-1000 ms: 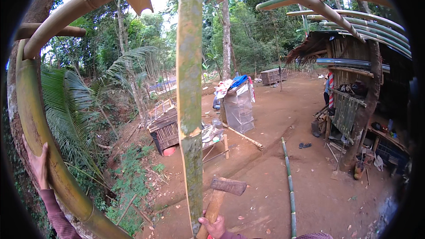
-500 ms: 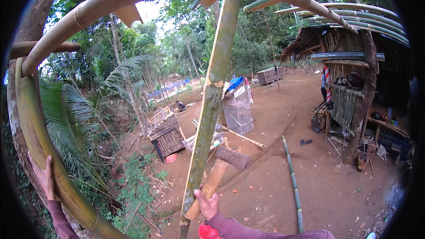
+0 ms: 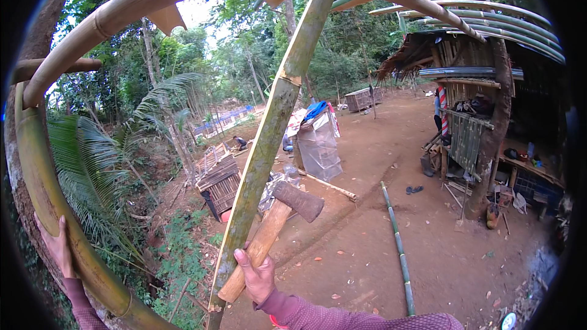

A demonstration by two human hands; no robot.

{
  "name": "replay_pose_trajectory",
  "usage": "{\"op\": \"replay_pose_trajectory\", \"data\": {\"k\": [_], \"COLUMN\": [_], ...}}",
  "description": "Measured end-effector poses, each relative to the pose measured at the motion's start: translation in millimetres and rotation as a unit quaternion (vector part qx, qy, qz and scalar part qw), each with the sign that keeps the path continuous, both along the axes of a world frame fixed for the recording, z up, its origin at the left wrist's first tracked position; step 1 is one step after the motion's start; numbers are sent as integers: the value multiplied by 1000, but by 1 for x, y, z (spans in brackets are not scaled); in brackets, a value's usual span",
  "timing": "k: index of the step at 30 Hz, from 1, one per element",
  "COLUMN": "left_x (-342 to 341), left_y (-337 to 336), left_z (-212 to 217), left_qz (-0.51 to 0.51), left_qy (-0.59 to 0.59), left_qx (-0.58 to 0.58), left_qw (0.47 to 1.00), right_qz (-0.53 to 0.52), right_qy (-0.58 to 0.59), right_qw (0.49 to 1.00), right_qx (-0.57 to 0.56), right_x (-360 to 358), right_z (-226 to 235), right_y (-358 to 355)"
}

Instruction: The person uses a machete to split a long bamboo pole into thin strips. They repeatedly strike the bamboo against a wooden block to separate the layers, then lift and reposition the pole to continue splitting it into smaller pieces.

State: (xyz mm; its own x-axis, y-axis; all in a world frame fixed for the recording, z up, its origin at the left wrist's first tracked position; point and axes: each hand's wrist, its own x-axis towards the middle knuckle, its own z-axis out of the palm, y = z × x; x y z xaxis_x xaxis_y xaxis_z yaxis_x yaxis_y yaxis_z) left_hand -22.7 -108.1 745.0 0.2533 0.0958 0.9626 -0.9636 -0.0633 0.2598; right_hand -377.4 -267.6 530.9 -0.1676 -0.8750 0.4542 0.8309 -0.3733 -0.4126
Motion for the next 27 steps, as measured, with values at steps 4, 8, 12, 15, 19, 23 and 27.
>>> {"op": "replay_pose_trajectory", "data": {"k": [4,8,12,15,19,23,27], "left_x": [5,6,13,12,-6,17,-1], "left_y": [-6,-9,-13,1,9,13,-13], "left_z": [-2,-2,-4,-1,5,-9,-15], "left_qz": [-16,3,27,60,49,38,-58], "left_qy": [0,-2,-10,-22,-21,-32,-18], "left_qx": [-10,-7,-2,-5,-1,33,60], "left_qw": [1000,1000,1000,998,999,998,996], "right_qz": [4,4,-2,17,31,51,44], "right_qy": [2,12,6,-12,19,53,14], "right_qw": [1000,1000,1000,1000,999,997,997], "right_qx": [-12,-9,-9,-12,-40,-35,-54], "right_x": [-3,-3,-6,1,-7,18,-13], "right_z": [7,2,4,9,21,46,75], "right_y": [9,13,17,20,16,4,-2]}}
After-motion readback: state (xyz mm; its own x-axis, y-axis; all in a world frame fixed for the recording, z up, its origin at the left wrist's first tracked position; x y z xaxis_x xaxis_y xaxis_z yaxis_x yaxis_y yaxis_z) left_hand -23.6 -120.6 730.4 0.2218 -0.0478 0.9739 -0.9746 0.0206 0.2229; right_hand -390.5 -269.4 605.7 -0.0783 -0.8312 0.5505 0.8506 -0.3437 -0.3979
